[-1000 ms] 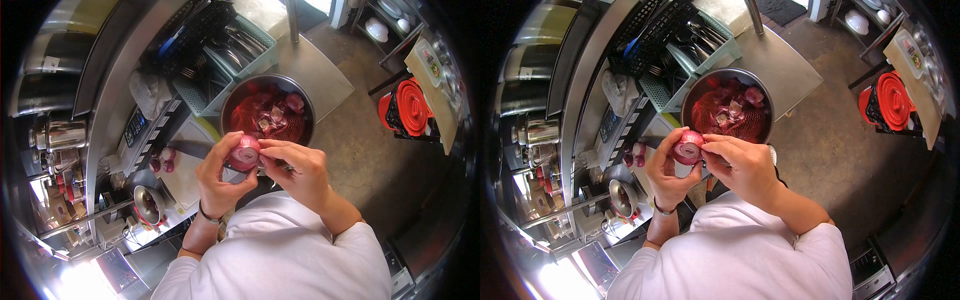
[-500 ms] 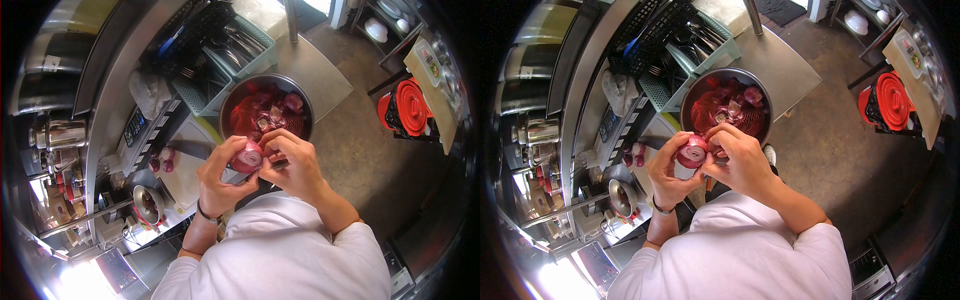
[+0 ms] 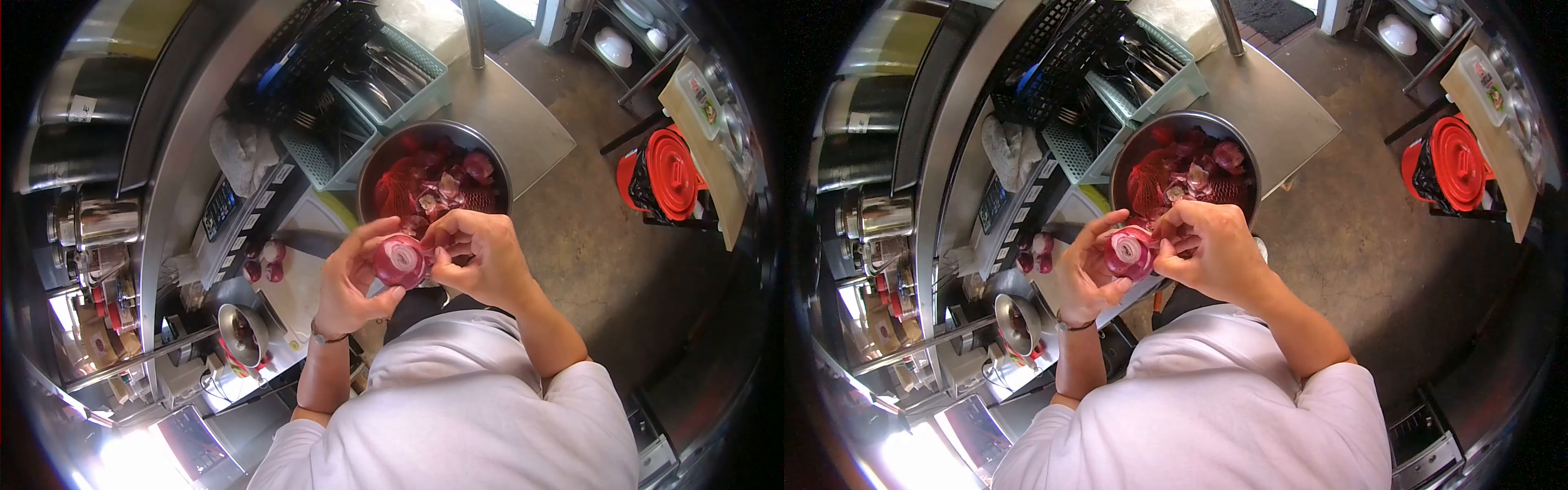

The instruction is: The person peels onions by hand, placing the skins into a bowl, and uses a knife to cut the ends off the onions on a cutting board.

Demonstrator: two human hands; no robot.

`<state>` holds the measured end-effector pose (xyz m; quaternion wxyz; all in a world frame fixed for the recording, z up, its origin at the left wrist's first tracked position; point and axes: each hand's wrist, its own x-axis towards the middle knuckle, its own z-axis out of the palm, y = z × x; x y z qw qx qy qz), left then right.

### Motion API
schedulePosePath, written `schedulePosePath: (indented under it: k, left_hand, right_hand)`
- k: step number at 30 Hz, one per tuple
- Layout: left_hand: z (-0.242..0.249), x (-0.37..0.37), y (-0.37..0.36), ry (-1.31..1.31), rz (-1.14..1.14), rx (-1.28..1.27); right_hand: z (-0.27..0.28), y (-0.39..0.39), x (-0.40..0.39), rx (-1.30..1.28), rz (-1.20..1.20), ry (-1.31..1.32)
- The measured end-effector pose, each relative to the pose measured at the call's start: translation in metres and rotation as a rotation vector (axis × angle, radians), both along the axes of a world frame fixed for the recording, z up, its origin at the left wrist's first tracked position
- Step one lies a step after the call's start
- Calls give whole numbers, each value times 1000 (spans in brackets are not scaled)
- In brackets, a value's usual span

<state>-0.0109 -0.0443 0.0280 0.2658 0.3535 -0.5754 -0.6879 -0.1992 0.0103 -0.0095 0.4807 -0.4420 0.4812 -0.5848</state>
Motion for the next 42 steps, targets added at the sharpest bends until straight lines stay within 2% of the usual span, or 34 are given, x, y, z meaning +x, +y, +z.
schedulePosePath:
  k: [1, 3, 7, 9, 11, 13, 16, 18, 19, 21, 27, 31, 33, 36, 40, 42]
  left_hand:
    - [-7, 4, -2, 0, 0, -1]
    - [-22, 13, -6, 255, -40, 170]
    - [-20, 14, -7, 288, -36, 207]
    - [-17, 10, -7, 327, -21, 193]
    - [-16, 9, -4, 321, 7, 178]
    - [-12, 3, -1, 314, 33, 164]
    - [-8, -7, 3, 319, 47, 161]
    - [-15, -4, 4, 212, 54, -30]
    - [-15, -2, 4, 212, 56, -32]
    - [-14, 0, 3, 186, 85, 160]
    - [-11, -1, 4, 383, 75, 357]
    - [-19, 4, 7, 435, 70, 410]
    - [-24, 8, 8, 540, 44, 439]
    - [-22, 8, 6, 518, 80, 400]
    - [-28, 14, 8, 555, 105, 406]
    - [-28, 14, 8, 537, 99, 411]
  right_hand:
    - [-3, 0, -1, 26, -35, -14]
    - [-4, 0, -5, 52, -71, -29]
    - [9, 7, -11, 86, 32, -38]
    - [20, 8, -8, -20, 37, -195]
    - [22, 10, -6, -82, 72, -110]
    - [20, 7, 0, -195, -10, 32]
    - [19, 8, 3, -227, -43, 53]
    - [16, 8, 4, -236, -43, 74]
    - [14, 8, 5, -180, -60, 33]
    - [14, 7, 4, -127, -76, -6]
    - [15, 6, 1, -69, -52, -72]
    - [10, 7, 3, -50, -102, -260]
    - [8, 8, 1, -38, -121, -317]
    - [3, 8, -7, -20, -166, -240]
    - [-5, 4, -10, 51, 6, -50]
    - [-10, -3, -12, -253, -46, 464]
